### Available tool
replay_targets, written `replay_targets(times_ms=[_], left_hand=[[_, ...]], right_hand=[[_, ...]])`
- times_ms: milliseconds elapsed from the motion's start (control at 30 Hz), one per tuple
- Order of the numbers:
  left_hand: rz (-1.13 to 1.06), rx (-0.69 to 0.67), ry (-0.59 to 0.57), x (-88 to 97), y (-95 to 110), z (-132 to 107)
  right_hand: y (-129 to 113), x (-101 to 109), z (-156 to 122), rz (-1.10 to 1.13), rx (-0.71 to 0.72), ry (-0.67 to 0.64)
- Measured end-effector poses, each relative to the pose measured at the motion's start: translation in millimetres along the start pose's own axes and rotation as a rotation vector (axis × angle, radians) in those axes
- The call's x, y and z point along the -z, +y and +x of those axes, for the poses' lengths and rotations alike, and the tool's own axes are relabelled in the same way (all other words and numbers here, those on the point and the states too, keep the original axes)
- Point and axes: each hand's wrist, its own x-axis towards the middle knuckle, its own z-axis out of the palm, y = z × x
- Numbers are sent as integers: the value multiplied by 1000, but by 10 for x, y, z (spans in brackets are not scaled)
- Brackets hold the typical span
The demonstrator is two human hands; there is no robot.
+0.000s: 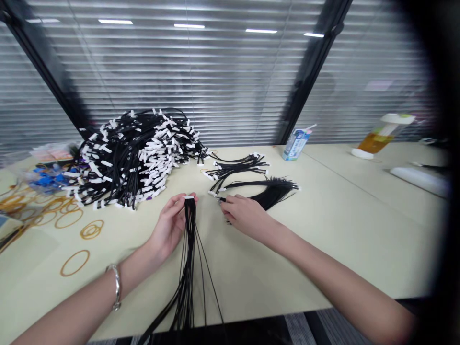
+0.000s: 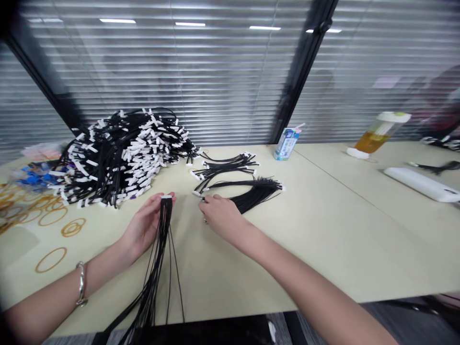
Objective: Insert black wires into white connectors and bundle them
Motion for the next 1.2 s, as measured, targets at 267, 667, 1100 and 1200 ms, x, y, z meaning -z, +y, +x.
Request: replay_targets(times_ms=[267, 667, 1100, 1200], left_hand=[[6, -2, -16, -3, -3, 9], [-10, 57, -94, -52, -14, -90], [0, 94, -148, -113, -12, -216], [7, 97, -154, -121, -21, -228]], right_hand=[[-100, 11, 57, 82, -23, 179], [-460, 102, -69, 262, 22, 426], [-473, -5, -21, 259, -5, 301], [-474, -9, -33, 257, -13, 287]])
